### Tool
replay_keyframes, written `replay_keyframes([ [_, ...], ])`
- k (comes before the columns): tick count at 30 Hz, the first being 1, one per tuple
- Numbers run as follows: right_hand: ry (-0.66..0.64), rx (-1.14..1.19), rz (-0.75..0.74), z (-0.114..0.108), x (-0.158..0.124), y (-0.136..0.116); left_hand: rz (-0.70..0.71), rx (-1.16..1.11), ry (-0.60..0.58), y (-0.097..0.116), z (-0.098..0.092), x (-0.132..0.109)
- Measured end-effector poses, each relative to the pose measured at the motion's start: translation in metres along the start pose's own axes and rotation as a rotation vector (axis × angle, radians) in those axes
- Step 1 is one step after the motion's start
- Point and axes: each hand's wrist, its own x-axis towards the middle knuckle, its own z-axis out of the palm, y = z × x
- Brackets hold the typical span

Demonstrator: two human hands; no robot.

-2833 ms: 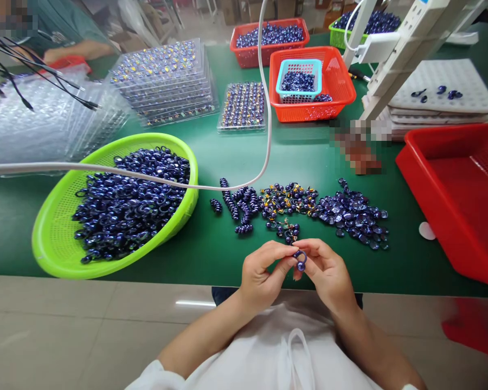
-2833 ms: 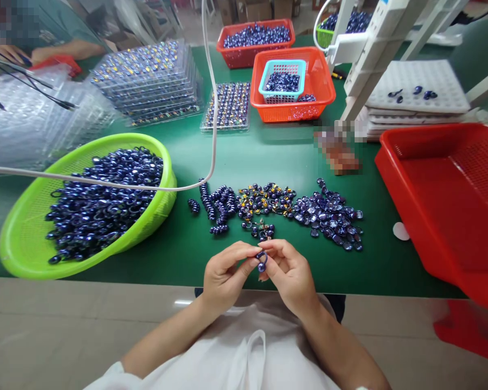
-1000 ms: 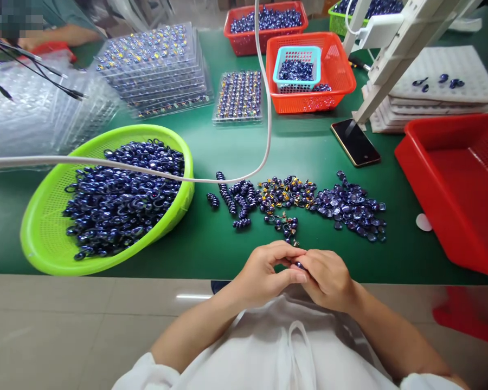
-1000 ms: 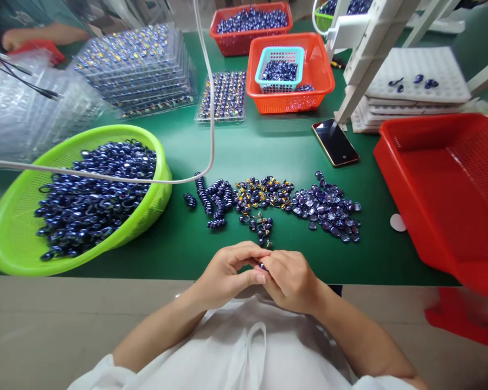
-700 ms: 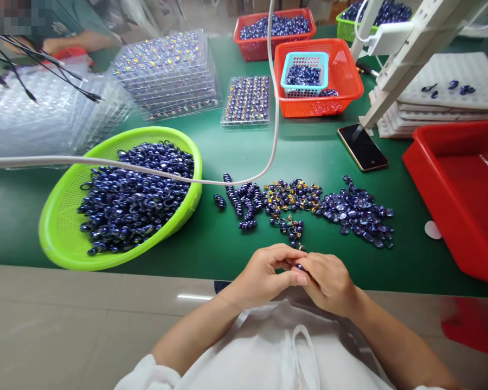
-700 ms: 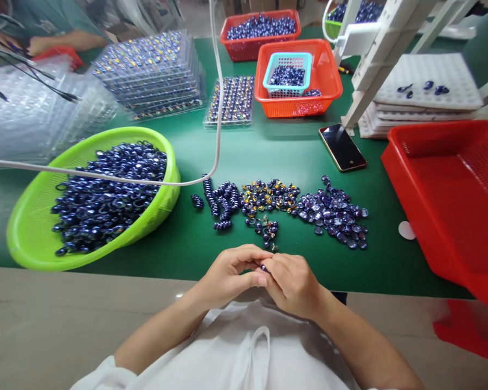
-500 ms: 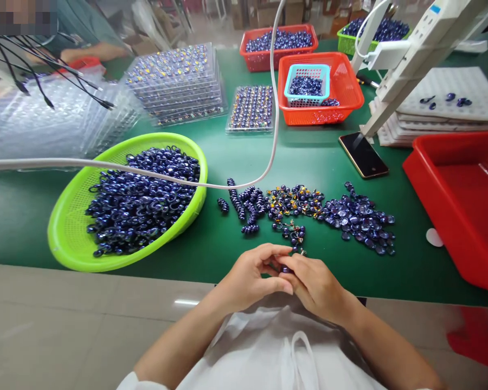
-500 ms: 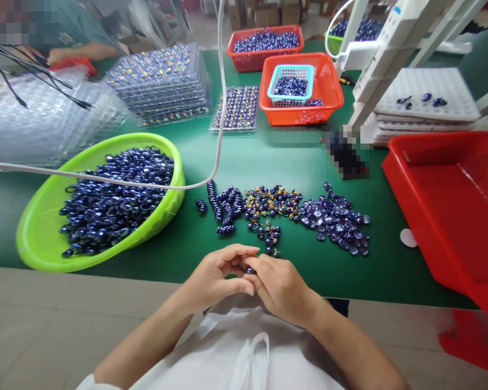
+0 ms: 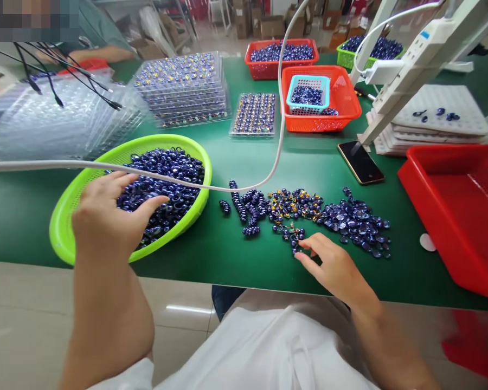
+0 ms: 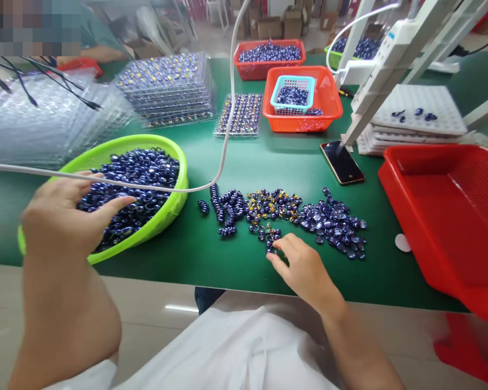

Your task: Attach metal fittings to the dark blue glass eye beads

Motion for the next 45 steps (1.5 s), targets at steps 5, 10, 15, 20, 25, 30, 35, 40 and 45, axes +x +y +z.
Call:
replay_keyframes([
  [5, 0.037, -0.196, -0.072, 0.015, -0.004, -0.004, 0.199, -0.005, 0.025, 0.047, 0.013, -0.023],
  [10, 0.11, -0.279, -0.142, 0.025, -0.002, -0.003, 0.266, -0.473, -0.374, 0.112, 0.041, -0.083],
  [15, 0.174, -0.256, -0.167, 0.028, 0.0, -0.002, 0.171, -0.756, -0.636, 0.141, 0.074, -0.122],
  [20, 0.366, 0.087, -0.096, 0.021, -0.005, -0.003, -0.061, -0.907, -0.72, 0.154, 0.084, -0.143],
  [25, 0.333, 0.538, 0.099, 0.023, -0.011, -0.009, -0.364, -1.105, -0.894, 0.17, 0.088, -0.152],
  [30, 0.359, 0.8, 0.154, 0.036, -0.016, -0.007, -0.662, -1.29, -0.992, 0.18, 0.091, -0.145],
  [35, 0.425, 0.814, 0.121, 0.038, -0.018, -0.007, -0.859, -1.404, -0.97, 0.176, 0.093, -0.144],
  [40, 0.362, 0.818, 0.069, 0.03, -0.022, -0.008, -0.919, -1.404, -0.935, 0.168, 0.09, -0.143],
  [45, 0.142, 0.676, -0.069, 0.014, -0.022, -0.011, -0.913, -1.434, -1.032, 0.165, 0.087, -0.14],
])
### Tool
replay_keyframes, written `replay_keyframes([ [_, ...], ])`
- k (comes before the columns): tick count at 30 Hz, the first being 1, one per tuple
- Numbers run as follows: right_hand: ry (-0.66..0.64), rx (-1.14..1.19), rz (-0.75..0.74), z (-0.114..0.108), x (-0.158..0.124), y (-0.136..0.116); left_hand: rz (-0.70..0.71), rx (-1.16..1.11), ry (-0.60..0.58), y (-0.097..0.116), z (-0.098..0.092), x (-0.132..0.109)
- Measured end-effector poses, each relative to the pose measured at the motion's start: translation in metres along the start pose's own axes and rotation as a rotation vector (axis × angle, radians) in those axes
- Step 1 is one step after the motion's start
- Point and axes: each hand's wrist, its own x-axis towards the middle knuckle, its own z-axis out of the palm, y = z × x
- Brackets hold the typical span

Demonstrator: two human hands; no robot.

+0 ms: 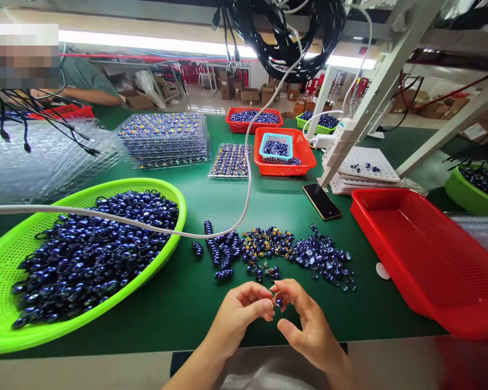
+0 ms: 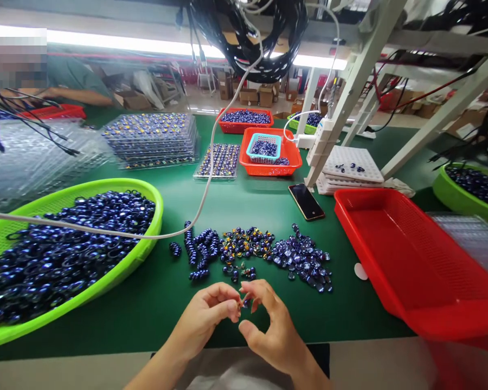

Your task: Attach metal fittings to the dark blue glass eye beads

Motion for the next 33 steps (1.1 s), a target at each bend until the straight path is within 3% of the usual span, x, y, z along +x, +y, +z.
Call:
replay_keyframes([
  [2, -0.07, -0.092, -0.05, -0.003, 0.003, -0.005, -0.031, -0.045, -0.025, 0.001, 0.002, 0.0],
  [7, -0.022, -0.186, -0.122, -0.009, 0.008, -0.013, -0.059, -0.128, -0.022, 0.0, 0.003, -0.001],
  [11, -0.073, -0.23, -0.151, -0.007, 0.008, -0.015, -0.057, -0.122, -0.016, 0.0, 0.0, -0.003],
  [16, 0.002, -0.276, -0.248, 0.001, 0.008, -0.014, -0.06, -0.117, 0.0, 0.001, -0.003, -0.004],
  [23, 0.101, -0.282, -0.158, 0.007, 0.007, -0.007, -0.083, -0.121, 0.044, -0.002, -0.006, -0.005],
  [33, -0.066, -0.263, -0.137, 0.006, 0.01, -0.014, -0.08, -0.057, 0.06, -0.005, -0.011, -0.007],
])
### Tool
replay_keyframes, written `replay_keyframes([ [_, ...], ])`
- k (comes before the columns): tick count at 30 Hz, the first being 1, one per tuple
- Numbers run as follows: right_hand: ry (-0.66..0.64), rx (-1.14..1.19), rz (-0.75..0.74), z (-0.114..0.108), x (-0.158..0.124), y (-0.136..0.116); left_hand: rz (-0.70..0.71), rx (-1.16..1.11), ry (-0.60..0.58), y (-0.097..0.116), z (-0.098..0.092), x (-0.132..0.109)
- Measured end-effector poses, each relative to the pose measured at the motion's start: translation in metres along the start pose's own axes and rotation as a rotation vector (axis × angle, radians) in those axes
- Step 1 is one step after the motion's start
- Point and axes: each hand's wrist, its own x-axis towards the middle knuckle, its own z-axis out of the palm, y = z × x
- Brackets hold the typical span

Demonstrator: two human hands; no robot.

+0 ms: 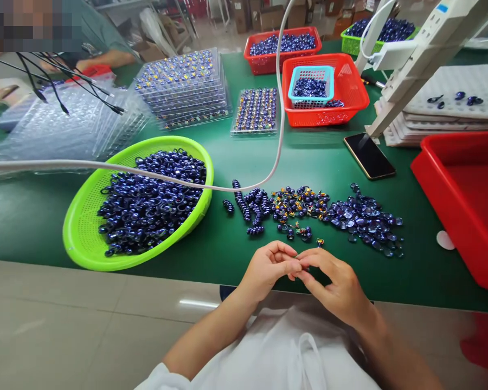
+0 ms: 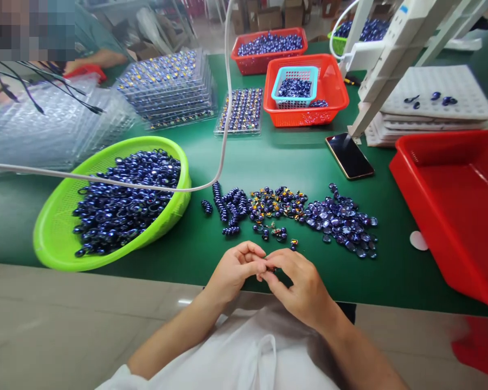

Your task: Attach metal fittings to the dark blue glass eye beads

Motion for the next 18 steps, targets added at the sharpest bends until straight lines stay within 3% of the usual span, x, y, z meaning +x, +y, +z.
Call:
replay_keyframes([
  [6, -0.039, 0.041, 0.015, 0.0, 0.001, 0.003, -0.011, 0.01, 0.004, 0.004, -0.005, -0.004],
  [14, -0.009, -0.157, -0.217, 0.008, 0.0, 0.012, -0.018, 0.034, 0.044, 0.009, -0.007, -0.01],
  [18, -0.002, -0.157, -0.247, 0.01, 0.0, 0.013, 0.016, 0.115, 0.026, 0.011, -0.008, -0.017],
])
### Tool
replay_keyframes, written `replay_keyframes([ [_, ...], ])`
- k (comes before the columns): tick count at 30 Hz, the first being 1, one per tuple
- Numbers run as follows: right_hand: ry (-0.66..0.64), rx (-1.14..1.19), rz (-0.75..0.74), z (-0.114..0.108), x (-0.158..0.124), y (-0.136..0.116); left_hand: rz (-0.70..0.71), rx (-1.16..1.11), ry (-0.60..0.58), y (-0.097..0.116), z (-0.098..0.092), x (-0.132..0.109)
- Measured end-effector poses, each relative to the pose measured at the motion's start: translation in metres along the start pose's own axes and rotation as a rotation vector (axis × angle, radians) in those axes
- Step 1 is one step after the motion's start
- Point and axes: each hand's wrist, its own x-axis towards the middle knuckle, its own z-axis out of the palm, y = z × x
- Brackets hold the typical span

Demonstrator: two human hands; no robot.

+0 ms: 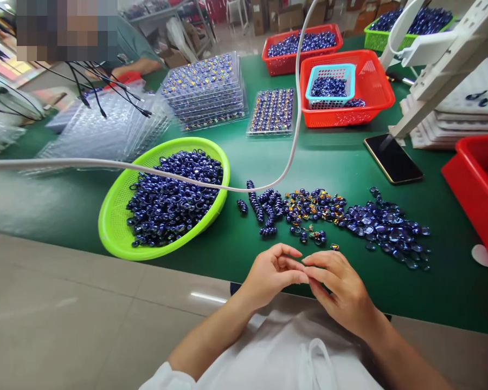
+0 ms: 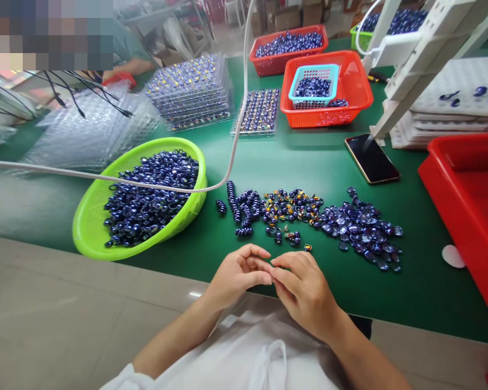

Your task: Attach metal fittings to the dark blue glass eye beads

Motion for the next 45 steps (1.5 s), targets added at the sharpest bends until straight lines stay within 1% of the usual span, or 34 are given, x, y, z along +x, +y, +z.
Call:
replay_keyframes([
  [1, 0.005, 0.013, 0.003, -0.001, 0.0, 0.0, 0.043, 0.069, 0.012, 0.001, -0.003, -0.001],
  [2, 0.01, 0.032, 0.014, -0.002, -0.001, -0.001, 0.108, 0.167, 0.048, 0.003, -0.008, -0.002],
  [3, 0.017, 0.056, 0.033, -0.003, -0.001, -0.001, 0.195, 0.292, 0.111, 0.006, -0.014, -0.003],
  [6, 0.03, 0.126, 0.135, -0.008, -0.003, -0.001, 0.485, 0.696, 0.393, 0.014, -0.038, 0.002],
  [7, 0.033, 0.141, 0.171, -0.01, -0.004, -0.001, 0.549, 0.803, 0.461, 0.016, -0.046, 0.005],
  [8, 0.034, 0.151, 0.2, -0.01, -0.004, -0.001, 0.583, 0.887, 0.505, 0.018, -0.054, 0.009],
  [10, 0.03, 0.166, 0.227, -0.01, -0.005, -0.001, 0.58, 1.002, 0.524, 0.019, -0.066, 0.016],
  [12, 0.021, 0.188, 0.233, -0.009, -0.006, -0.002, 0.552, 1.054, 0.507, 0.018, -0.071, 0.021],
  [17, 0.001, 0.225, 0.254, -0.007, -0.007, -0.004, 0.55, 1.083, 0.473, 0.017, -0.067, 0.024],
  [20, -0.024, 0.233, 0.318, -0.009, -0.007, -0.004, 0.571, 1.055, 0.49, 0.019, -0.063, 0.02],
  [22, -0.019, 0.244, 0.39, -0.01, -0.007, -0.005, 0.588, 0.937, 0.449, 0.019, -0.057, 0.014],
  [23, -0.003, 0.258, 0.426, -0.009, -0.007, -0.005, 0.586, 0.841, 0.397, 0.018, -0.053, 0.011],
  [25, 0.046, 0.316, 0.488, -0.006, -0.006, -0.007, 0.546, 0.606, 0.239, 0.016, -0.041, 0.005],
  [27, 0.092, 0.397, 0.519, -0.002, -0.004, -0.011, 0.482, 0.403, 0.089, 0.012, -0.026, 0.001],
  [28, 0.109, 0.431, 0.518, 0.0, -0.003, -0.012, 0.449, 0.324, 0.043, 0.009, -0.018, 0.0],
  [29, 0.122, 0.445, 0.507, 0.002, -0.001, -0.014, 0.419, 0.259, 0.029, 0.007, -0.01, 0.001],
  [30, 0.135, 0.432, 0.482, 0.003, 0.0, -0.016, 0.394, 0.207, 0.045, 0.005, -0.003, 0.002],
  [32, 0.158, 0.339, 0.392, 0.004, 0.001, -0.017, 0.354, 0.141, 0.127, 0.002, 0.008, 0.006],
  [34, 0.168, 0.208, 0.276, 0.003, 0.0, -0.016, 0.324, 0.12, 0.188, 0.001, 0.014, 0.01],
  [36, 0.158, 0.106, 0.184, 0.001, -0.002, -0.014, 0.298, 0.126, 0.182, 0.001, 0.017, 0.013],
  [38, 0.143, 0.054, 0.142, -0.001, -0.004, -0.011, 0.276, 0.136, 0.141, 0.002, 0.017, 0.015],
  [40, 0.135, 0.049, 0.137, -0.003, -0.006, -0.01, 0.264, 0.14, 0.089, 0.003, 0.017, 0.015],
  [42, 0.13, 0.095, 0.168, -0.006, -0.008, -0.011, 0.253, 0.143, 0.033, 0.004, 0.016, 0.016],
  [45, 0.114, 0.253, 0.321, -0.011, -0.008, -0.014, 0.231, 0.125, -0.04, 0.004, 0.014, 0.016],
])
